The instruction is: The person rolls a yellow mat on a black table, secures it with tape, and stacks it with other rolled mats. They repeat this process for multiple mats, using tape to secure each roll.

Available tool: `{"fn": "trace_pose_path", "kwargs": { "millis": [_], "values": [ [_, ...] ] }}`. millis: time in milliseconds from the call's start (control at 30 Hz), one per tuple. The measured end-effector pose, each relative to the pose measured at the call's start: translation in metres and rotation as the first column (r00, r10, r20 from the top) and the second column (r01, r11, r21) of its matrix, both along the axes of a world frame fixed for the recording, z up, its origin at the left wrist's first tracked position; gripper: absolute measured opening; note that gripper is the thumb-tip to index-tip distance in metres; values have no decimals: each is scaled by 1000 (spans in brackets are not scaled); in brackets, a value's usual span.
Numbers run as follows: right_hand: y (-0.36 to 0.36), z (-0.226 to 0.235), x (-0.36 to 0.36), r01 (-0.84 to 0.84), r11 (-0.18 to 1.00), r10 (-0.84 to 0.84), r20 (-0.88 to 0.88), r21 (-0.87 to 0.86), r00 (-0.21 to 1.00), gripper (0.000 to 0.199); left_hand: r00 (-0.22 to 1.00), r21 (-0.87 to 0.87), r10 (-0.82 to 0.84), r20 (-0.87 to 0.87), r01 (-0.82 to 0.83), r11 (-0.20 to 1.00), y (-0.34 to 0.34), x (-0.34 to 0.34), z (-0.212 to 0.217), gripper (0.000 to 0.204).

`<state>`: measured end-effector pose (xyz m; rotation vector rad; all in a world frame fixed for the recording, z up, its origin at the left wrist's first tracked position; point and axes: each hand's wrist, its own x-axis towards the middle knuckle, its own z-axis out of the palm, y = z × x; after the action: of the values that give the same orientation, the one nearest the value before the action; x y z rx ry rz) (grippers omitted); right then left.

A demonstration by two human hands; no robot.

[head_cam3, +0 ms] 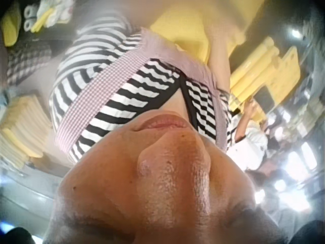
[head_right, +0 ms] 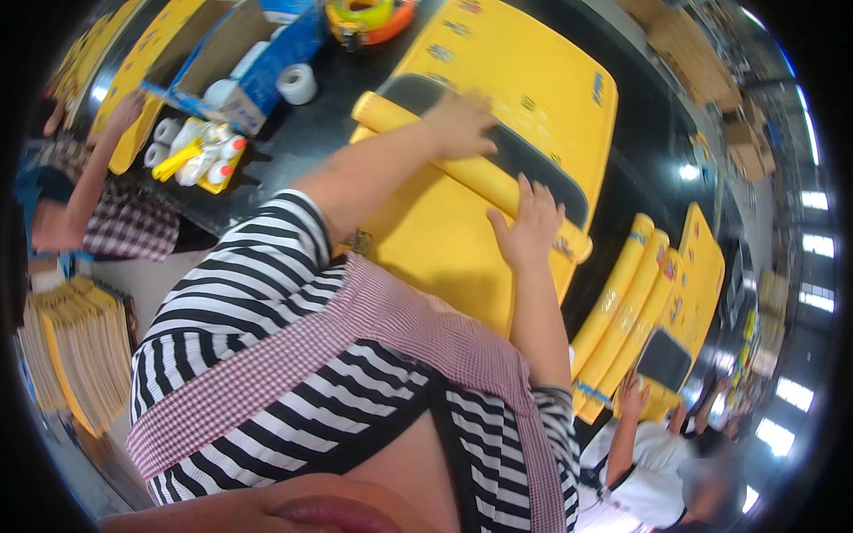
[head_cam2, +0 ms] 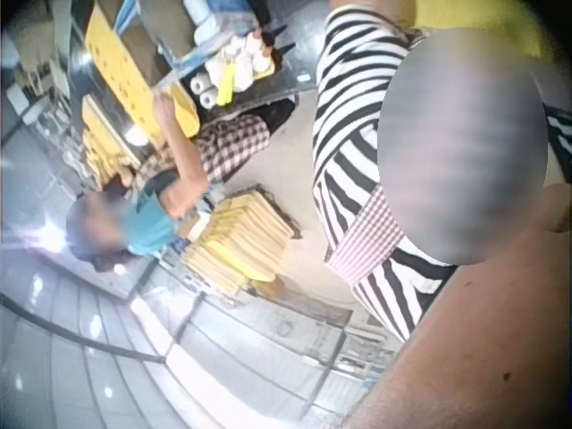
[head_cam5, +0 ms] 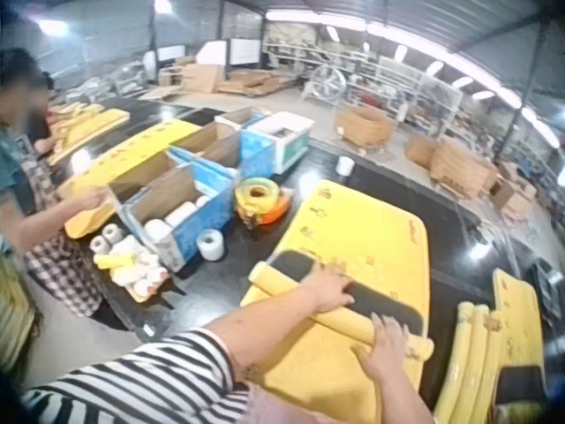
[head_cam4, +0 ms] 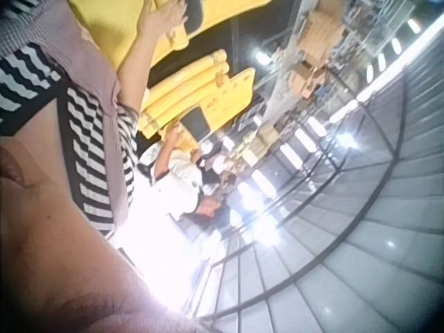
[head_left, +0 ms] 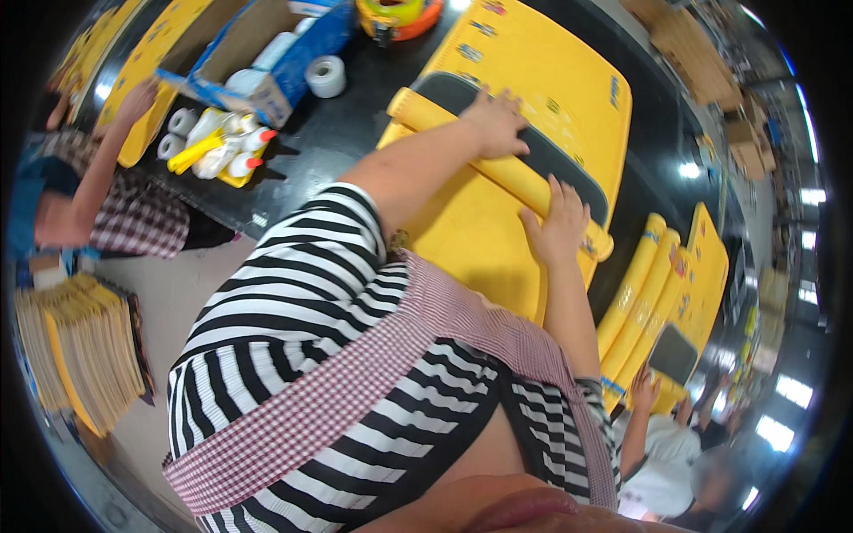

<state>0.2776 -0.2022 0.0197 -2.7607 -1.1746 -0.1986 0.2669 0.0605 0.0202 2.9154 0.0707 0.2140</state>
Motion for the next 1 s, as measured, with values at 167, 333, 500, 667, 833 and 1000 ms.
{"fn": "trace_pose_path", "kwargs": {
  "millis": [167,333,500,667,833,1000],
  "values": [
    [11,9,26,32,998,-38,-114,-58,993,88,954,-113,-105,281,142,983,19,-26,-4,29],
    [20,21,47,84,994,-98,-226,-68,969,84,959,43,-208,192,203,978,36,-62,3,69],
    [21,19,71,34,996,-49,-190,-79,981,72,948,49,-237,-212,253,966,52,-23,21,76],
    [-8,29,19,-108,990,80,-288,-86,954,52,958,54,-214,-194,228,972,12,-112,10,69],
    [-65,12,-84,-171,982,188,-271,85,944,50,933,-28,-180,-311,180,983,-45,-220,9,70],
    [-68,19,-94,-167,980,193,-297,110,935,57,943,-123,-254,-213,232,965,-42,-222,23,71]
  ]
}}
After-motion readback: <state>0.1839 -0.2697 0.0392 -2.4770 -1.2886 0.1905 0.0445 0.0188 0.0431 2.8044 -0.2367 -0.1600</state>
